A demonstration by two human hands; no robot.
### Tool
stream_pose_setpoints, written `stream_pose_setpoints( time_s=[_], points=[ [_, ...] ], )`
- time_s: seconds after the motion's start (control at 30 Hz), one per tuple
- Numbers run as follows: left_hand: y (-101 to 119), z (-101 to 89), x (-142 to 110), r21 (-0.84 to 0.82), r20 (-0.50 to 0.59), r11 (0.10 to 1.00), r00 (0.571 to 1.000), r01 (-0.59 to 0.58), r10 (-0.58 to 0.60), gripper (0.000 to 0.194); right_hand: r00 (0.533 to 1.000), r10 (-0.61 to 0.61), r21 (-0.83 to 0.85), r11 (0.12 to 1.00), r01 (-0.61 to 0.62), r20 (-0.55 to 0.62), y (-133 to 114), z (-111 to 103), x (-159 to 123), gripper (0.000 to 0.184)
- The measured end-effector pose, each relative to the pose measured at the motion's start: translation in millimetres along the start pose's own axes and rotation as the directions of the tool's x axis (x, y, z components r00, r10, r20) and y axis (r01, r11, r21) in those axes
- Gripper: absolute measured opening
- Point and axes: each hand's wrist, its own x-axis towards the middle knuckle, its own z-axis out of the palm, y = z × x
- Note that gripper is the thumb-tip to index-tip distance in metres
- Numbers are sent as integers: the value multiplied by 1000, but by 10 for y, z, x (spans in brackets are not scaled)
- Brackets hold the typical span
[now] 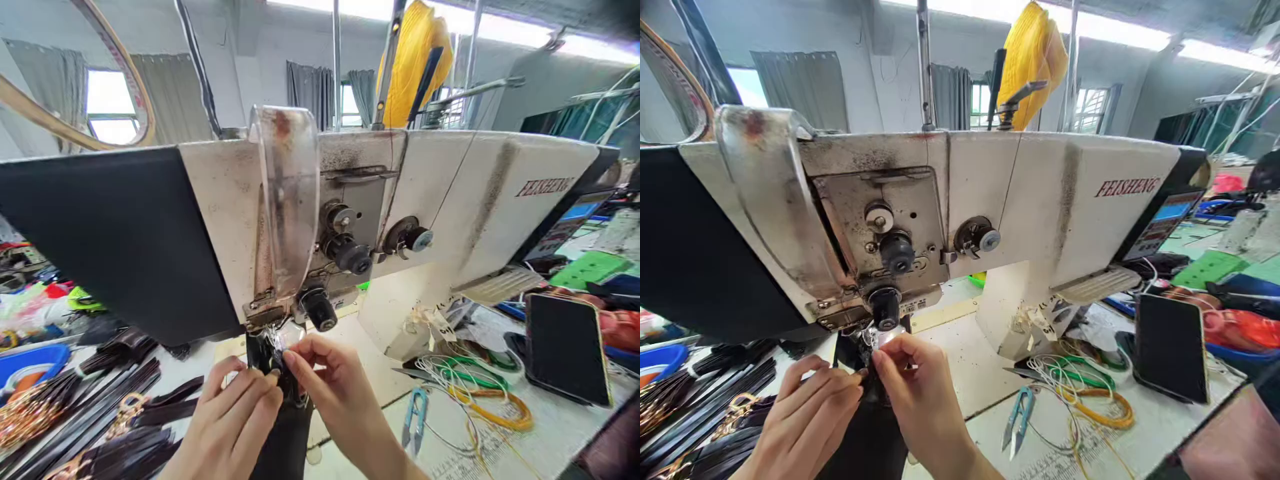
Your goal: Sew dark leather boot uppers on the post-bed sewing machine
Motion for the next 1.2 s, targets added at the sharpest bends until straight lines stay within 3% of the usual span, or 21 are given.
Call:
stream_pose_setpoints(
  time_s=[0.13,0.23,0.37,0.57,0.77,0.97,1.1,1.2],
  points=[
    [4,-34,123,-36,-11,993,994,109,-109,18,1000,1,65,998,-1,0,11,-41,0,35],
    [-7,-114,195,-15,109,945,940,328,-324,10,998,-16,133,991,8,57,-16,-95,-54,18],
    [-9,-209,260,-16,211,913,893,409,-396,10,995,-90,48,995,88,43,-35,-119,-120,14],
    [-17,-232,277,-2,260,912,881,410,-395,15,981,-194,-74,978,195,23,-7,-111,-120,15],
    [-34,-180,242,-50,176,948,938,313,-300,17,982,-186,-77,980,184,-21,-17,-128,-152,14],
    [-16,-116,216,-92,106,960,962,263,-253,24,974,-215,-175,964,199,-75,2,-144,-157,9],
    [17,-89,192,-101,48,957,962,273,-269,27,938,-344,-239,915,326,-37,19,-174,-148,8],
    [56,-102,208,-128,33,943,952,308,-306,26,878,-477,-321,826,464,40,53,-191,-159,13]
  ],
)
